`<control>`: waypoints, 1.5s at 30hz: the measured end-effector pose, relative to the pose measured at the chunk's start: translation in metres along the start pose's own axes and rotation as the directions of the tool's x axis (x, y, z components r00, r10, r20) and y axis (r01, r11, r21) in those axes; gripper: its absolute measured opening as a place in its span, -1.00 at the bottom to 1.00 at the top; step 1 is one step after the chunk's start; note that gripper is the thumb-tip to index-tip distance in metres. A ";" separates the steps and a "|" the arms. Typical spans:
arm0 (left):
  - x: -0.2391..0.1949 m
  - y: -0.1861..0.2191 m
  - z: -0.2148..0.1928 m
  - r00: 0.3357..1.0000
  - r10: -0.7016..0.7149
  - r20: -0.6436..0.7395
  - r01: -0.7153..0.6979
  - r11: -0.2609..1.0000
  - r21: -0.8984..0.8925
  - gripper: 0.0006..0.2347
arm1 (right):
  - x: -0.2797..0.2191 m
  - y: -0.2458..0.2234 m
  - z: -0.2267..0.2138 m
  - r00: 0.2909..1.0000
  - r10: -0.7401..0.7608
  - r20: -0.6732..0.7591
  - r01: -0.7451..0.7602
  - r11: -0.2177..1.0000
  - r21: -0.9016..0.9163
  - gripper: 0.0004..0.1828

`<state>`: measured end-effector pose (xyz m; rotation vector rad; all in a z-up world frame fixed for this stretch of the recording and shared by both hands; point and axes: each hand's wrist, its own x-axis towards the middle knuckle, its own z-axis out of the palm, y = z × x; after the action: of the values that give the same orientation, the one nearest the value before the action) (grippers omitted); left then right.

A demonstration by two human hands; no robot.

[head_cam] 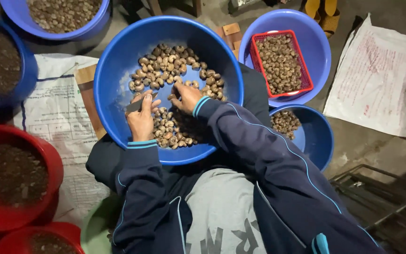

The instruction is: The person sits and uses a small knife to peel the skin off cashew nuts. They pick up each nut from a large blue bowl, scrape the outer layer with the blade, and drop the processed nut into a red basket or a smaller blue bowl.

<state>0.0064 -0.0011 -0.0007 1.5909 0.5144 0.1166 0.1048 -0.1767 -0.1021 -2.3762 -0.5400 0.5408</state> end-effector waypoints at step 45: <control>-0.003 -0.002 0.007 0.978 0.149 0.148 -0.149 0.989 -0.008 -0.74 | -0.028 -0.038 -0.011 0.992 -0.012 -0.124 0.104 0.620 0.777 -0.39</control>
<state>0.0058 -0.0090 -0.0025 1.6259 0.2794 0.1091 0.0783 -0.1690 -0.0631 -1.5124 -0.2396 0.4810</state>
